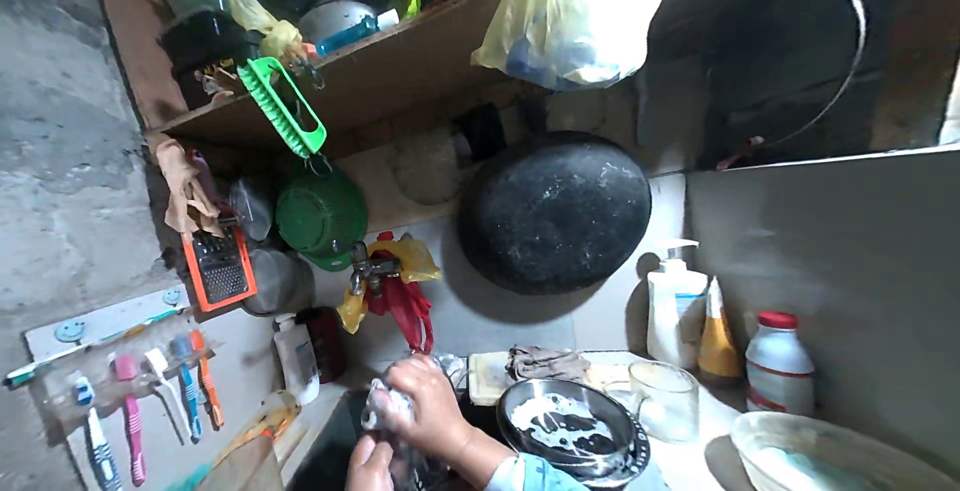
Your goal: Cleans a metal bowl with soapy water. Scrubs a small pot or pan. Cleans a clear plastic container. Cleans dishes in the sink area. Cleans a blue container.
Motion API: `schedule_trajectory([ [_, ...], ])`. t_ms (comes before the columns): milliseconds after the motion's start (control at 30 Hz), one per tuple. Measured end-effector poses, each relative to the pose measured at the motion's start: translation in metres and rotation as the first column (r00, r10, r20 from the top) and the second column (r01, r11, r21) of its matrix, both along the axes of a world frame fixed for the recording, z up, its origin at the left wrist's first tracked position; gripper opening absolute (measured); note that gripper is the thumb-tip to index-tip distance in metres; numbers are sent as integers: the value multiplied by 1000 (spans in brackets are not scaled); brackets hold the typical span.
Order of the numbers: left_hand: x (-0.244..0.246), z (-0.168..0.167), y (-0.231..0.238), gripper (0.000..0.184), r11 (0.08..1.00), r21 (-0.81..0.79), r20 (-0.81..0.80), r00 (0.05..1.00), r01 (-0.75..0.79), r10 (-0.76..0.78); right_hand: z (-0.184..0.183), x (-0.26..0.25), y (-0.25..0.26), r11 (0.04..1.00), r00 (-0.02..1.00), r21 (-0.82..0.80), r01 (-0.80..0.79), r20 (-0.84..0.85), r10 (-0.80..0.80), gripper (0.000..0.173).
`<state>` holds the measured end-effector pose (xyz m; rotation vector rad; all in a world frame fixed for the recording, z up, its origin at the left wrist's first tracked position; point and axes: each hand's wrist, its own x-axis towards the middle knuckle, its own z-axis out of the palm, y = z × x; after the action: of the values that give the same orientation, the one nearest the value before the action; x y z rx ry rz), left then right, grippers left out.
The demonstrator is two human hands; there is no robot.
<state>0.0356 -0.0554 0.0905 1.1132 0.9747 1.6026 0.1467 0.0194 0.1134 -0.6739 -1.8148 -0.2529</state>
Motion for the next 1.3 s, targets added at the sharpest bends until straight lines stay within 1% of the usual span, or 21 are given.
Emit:
schedule_trajectory([
  [33, -2, -2, 1, 28, 999, 25, 6, 1000, 20, -20, 7, 5, 1, 987, 999, -158, -14, -45, 7, 48],
  [100, -7, -5, 1, 37, 998, 46, 49, 998, 46, -48, 24, 16, 7, 883, 987, -468, -26, -152, -51, 47],
  [133, -8, -5, 0, 38, 998, 53, 91, 995, 45, -50, 28, 21, 14, 838, 971, -544, -35, -218, -101, 45],
  [200, -10, -2, -2, 34, 996, 82, 204, 978, 22, -38, 24, 26, 23, 796, 914, -605, -22, -335, -229, 40],
  [233, -11, 0, -3, 32, 995, 99, 268, 963, 8, -35, 17, 27, 25, 796, 888, -605, 8, -362, -284, 39],
  [300, -12, 5, 0, 29, 991, 120, 359, 933, -50, 4, -7, 24, 28, 839, 863, -543, 35, -406, -299, 41],
  [400, -21, 7, 9, 32, 990, 109, 414, 909, -88, 35, -40, 10, 18, 908, 886, -420, 0, -420, -195, 43],
  [467, -28, 7, 15, 40, 992, 90, 442, 896, -86, 37, -54, -3, 2, 917, 910, -394, -67, -400, -106, 49],
  [533, -31, 9, 19, 41, 992, 91, 439, 898, -83, 35, -70, -17, -18, 939, 931, -318, -130, -365, 5, 47],
  [633, -26, 10, 15, 34, 1000, 21, 424, 905, -18, 8, -74, -33, -42, 961, 960, -171, -216, -214, 178, 39],
  [667, -22, 8, 12, 31, 1000, -29, 436, 900, -6, 18, -67, -37, -41, 965, 963, -131, -227, -178, 202, 36],
  [700, -19, 4, 10, 30, 998, -59, 436, 900, 5, 21, -59, -39, -34, 974, 971, -96, -203, -150, 188, 35],
  [733, -18, -3, 9, 30, 999, -40, 406, 914, 36, -17, -50, -38, -24, 983, 978, -82, -167, -141, 154, 36],
  [800, -18, -12, 12, 40, 997, 34, 363, 929, 68, -75, -32, -28, -5, 975, 978, -183, -122, -192, 86, 42],
  [867, -19, -11, 14, 40, 997, 72, 366, 929, 36, -60, -17, -15, 7, 933, 960, -350, -77, -278, -25, 46],
  [967, -26, -8, 15, 41, 993, 118, 412, 910, 4, -53, -18, -7, 10, 852, 913, -520, -58, -372, -165, 47],
  [1000, -28, -8, 18, 41, 992, 124, 441, 896, -5, -51, -25, -9, 6, 842, 908, -536, -63, -381, -175, 47],
  [1100, -34, -5, 27, 41, 993, 112, 540, 841, -24, -41, -51, -24, -11, 879, 913, -473, -66, -385, -139, 47],
  [1133, -35, -5, 29, 42, 995, 96, 563, 826, -24, -34, -54, -27, -13, 875, 916, -478, -72, -379, -132, 50],
  [1200, -34, -7, 29, 44, 998, 69, 593, 805, -13, -30, -44, -22, -10, 837, 906, -541, -83, -391, -163, 53],
  [1300, -31, -9, 21, 46, 997, 78, 561, 825, 28, -66, -21, 0, 16, 782, 802, -605, -151, -537, -260, 51],
])
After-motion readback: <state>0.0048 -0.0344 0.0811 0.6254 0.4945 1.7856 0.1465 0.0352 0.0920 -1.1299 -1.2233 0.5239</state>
